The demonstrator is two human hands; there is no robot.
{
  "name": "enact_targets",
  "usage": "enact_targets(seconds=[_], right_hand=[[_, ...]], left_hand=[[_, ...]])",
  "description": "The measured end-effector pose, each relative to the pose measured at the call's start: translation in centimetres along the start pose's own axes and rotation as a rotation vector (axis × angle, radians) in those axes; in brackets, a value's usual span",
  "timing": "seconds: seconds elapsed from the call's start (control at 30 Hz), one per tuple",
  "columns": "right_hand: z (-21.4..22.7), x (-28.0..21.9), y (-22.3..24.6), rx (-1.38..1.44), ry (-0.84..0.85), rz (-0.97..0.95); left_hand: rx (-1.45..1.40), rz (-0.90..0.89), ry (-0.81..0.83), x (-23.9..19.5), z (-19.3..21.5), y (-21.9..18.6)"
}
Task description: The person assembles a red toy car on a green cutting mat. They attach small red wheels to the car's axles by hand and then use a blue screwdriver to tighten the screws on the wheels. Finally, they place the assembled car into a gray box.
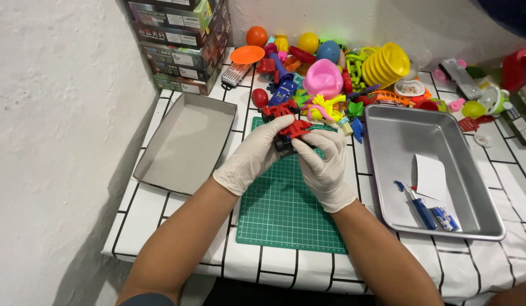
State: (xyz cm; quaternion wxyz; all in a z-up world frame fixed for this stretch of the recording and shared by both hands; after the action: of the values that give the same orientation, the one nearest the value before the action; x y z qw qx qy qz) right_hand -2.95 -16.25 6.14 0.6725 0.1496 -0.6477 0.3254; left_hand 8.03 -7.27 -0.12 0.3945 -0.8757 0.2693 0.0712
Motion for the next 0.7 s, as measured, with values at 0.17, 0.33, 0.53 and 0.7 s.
enact_targets(seconds=[0.17, 0.33, 0.53, 0.7], right_hand=[[-0.9, -1.4, 0.1, 0.003, 0.005, 0.026], [-1.3, -1.5, 0.9, 0.003, 0.018, 0.053], [-1.3, -2.0, 1.1, -0.024, 0.071, 0.054], [-1.5, -2.7, 1.2, -0.061, 0.091, 0.054]], left_hand=[[-0.100, 0.044, 0.003, 0.9, 1.7, 1.4], [-0.112, 0.056, -0.028, -0.9, 2.1, 1.0], [-0.099, 0.042, -0.026, -1.3, 1.9, 1.0], [-0.059, 0.049, -0.034, -1.7, 1.7, 0.7]])
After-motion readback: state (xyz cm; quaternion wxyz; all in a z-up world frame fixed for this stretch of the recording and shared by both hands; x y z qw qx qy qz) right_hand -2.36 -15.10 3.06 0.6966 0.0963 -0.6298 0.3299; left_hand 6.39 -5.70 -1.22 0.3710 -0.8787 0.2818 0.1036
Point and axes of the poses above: each hand's wrist, its own x-axis towards the middle knuckle, its own z-axis out of the back of the hand, y = z × x, the point moved 9 cm from there along x, towards the middle knuckle, and after that the axes turned 1 degree about z, right-handed, at the moved point
